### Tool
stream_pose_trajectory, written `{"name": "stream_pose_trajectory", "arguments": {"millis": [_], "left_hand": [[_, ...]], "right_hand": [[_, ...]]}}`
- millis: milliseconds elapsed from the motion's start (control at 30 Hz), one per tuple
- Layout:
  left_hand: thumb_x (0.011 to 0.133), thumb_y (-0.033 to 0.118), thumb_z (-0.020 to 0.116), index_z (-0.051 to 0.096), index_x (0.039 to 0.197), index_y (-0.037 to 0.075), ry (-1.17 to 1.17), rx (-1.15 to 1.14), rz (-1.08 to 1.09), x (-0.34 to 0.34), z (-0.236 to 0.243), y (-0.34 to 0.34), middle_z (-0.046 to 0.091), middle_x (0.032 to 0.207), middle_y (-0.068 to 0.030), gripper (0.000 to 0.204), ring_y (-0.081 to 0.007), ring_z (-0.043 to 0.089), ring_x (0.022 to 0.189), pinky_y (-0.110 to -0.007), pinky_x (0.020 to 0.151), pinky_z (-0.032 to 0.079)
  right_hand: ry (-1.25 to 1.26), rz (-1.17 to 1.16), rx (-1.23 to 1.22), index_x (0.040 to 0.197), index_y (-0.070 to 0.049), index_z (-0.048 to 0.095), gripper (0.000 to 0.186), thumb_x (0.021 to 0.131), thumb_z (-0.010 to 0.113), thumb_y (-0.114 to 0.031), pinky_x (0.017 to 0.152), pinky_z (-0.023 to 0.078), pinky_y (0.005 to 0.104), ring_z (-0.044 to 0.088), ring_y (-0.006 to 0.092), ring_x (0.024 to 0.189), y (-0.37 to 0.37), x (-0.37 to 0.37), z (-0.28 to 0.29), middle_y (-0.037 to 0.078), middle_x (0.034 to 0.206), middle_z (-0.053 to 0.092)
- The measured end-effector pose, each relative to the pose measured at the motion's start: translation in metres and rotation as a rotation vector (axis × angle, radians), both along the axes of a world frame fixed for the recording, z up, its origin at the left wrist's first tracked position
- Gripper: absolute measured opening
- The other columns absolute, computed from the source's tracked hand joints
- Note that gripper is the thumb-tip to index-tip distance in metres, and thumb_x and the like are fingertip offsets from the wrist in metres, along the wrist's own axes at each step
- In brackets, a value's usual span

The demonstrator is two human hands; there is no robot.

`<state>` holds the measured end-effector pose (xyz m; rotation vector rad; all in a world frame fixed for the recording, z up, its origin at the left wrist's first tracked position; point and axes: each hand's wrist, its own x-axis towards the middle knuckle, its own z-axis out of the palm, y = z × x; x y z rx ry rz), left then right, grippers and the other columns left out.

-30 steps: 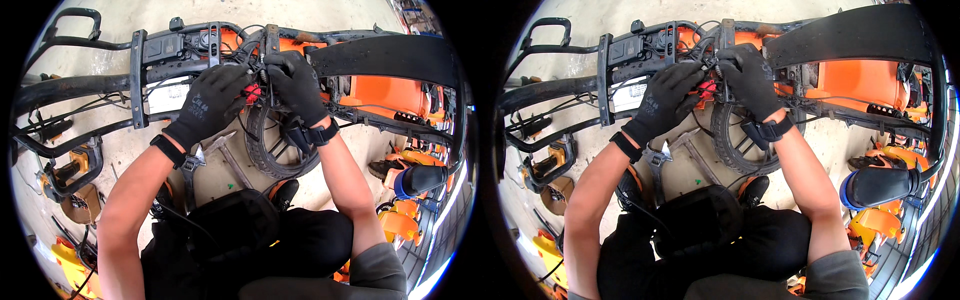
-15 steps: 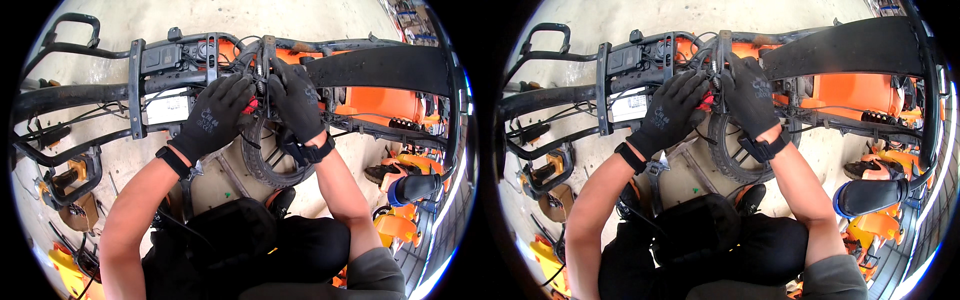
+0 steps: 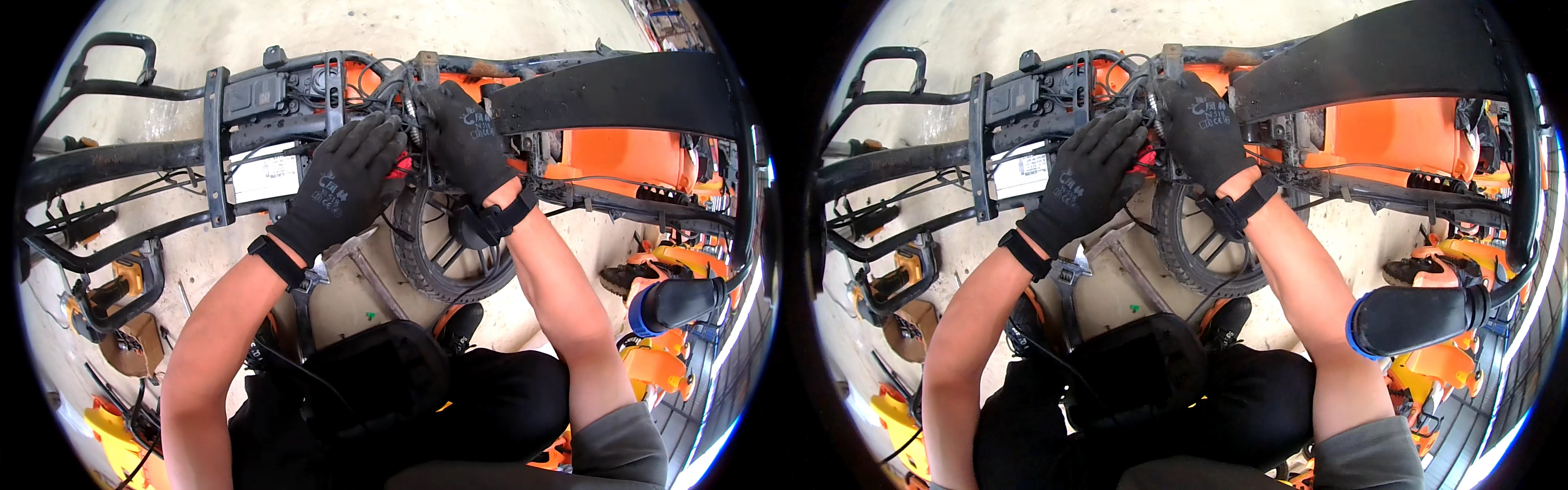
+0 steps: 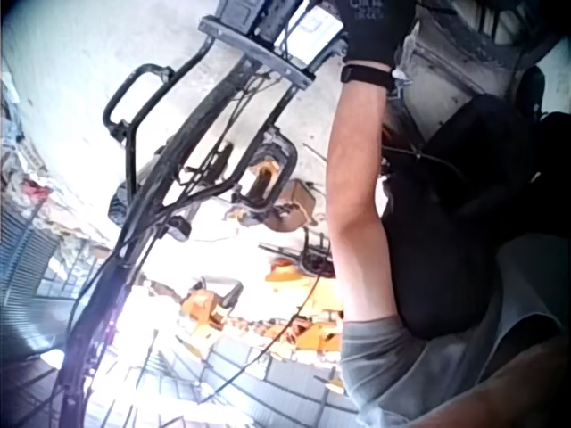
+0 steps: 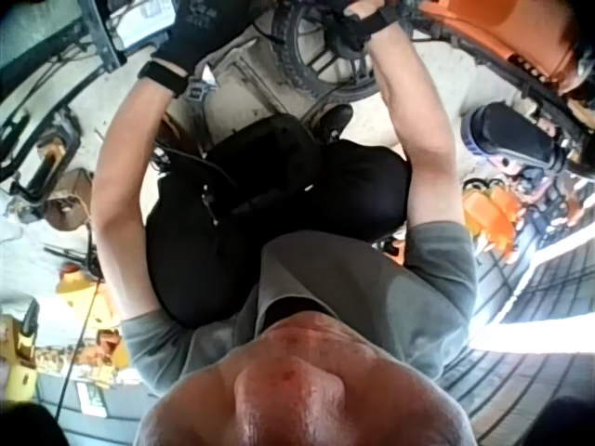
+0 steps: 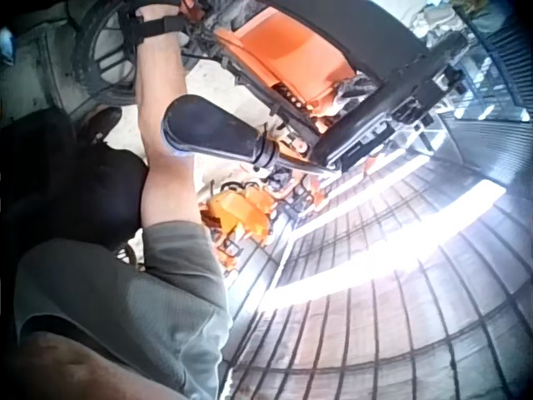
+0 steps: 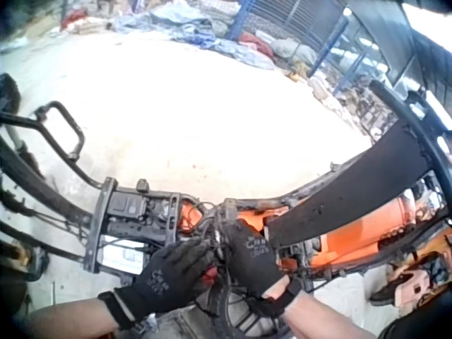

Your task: The person works on the wiring and electrical components of an electric scooter frame by hand, connecting and organizing wires within the central compartment.

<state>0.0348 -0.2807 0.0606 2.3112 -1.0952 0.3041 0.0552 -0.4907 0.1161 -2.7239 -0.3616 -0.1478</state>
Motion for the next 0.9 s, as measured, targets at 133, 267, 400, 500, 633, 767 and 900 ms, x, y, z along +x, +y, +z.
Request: {"name": "stream_pose_trajectory", "arguments": {"millis": [133,267,400,500,633,767,900], "left_hand": [[0.092,0.028,0.067,0.055,0.140,0.004,0.019,-0.037,-0.019,0.006,0.007,0.004,0.051,0.148,-0.0153,0.055,-0.0344,0.047,0.138,-0.050,0.113,0.039],[0.094,0.023,0.064,0.056,0.138,0.003,-0.004,-0.105,-0.004,0.027,0.020,-0.008,0.054,0.146,-0.0165,0.049,-0.0368,0.049,0.137,-0.049,0.113,0.040],[0.093,0.015,0.061,0.059,0.135,0.004,0.023,-0.071,-0.016,0.077,0.015,-0.026,0.057,0.142,-0.0177,0.043,-0.0381,0.051,0.134,-0.048,0.113,0.041],[0.090,0.015,0.065,0.061,0.133,0.009,0.159,0.061,-0.097,0.105,0.025,-0.027,0.057,0.143,-0.0155,0.044,-0.0365,0.053,0.132,-0.048,0.111,0.042],[0.084,0.018,0.074,0.063,0.124,0.011,-0.078,-0.190,-0.099,0.110,0.017,-0.048,0.060,0.132,-0.0131,0.042,-0.0360,0.058,0.122,-0.046,0.103,0.047],[0.083,0.012,0.077,0.061,0.122,0.009,0.181,-0.111,-0.152,0.125,0.020,-0.048,0.061,0.121,-0.0155,0.042,-0.0355,0.059,0.114,-0.044,0.100,0.048],[0.082,0.019,0.079,0.056,0.125,0.006,0.335,-0.086,-0.097,0.125,0.023,-0.052,0.064,0.113,-0.0208,0.050,-0.0361,0.063,0.107,-0.045,0.092,0.051]], "right_hand": [[0.045,-0.076,0.109,0.118,-0.004,0.067,0.032,0.085,0.065,-0.005,0.085,0.052,0.0461,0.064,0.0394,0.100,-0.001,0.000,0.001,0.021,0.105,0.065],[-0.106,-0.048,0.124,0.126,-0.004,0.063,0.035,0.091,0.066,-0.009,0.088,0.053,0.0416,0.066,0.0380,0.101,-0.010,0.006,-0.019,0.020,0.104,0.067],[-0.125,-0.174,0.081,0.130,-0.005,0.057,0.041,0.091,0.067,-0.012,0.093,0.051,0.0425,0.064,0.0389,0.106,-0.002,0.006,-0.016,0.023,0.112,0.066],[0.194,-0.315,0.225,0.134,-0.001,0.050,0.048,0.091,0.067,-0.012,0.095,0.050,0.0448,0.063,0.0413,0.109,0.004,0.004,0.000,0.027,0.118,0.064],[0.119,-0.225,0.330,0.142,0.004,0.045,0.056,0.091,0.064,-0.013,0.097,0.050,0.0427,0.064,0.0371,0.112,-0.002,0.001,-0.002,0.026,0.120,0.064],[0.206,-0.229,0.465,0.147,0.005,0.042,0.062,0.092,0.061,-0.014,0.103,0.047,0.0389,0.061,0.0312,0.120,-0.010,-0.006,-0.008,0.025,0.132,0.061],[0.217,-0.207,0.429,0.149,0.006,0.039,0.067,0.090,0.063,-0.015,0.107,0.044,0.0383,0.059,0.0311,0.124,-0.018,-0.007,-0.017,0.025,0.136,0.058]]}}
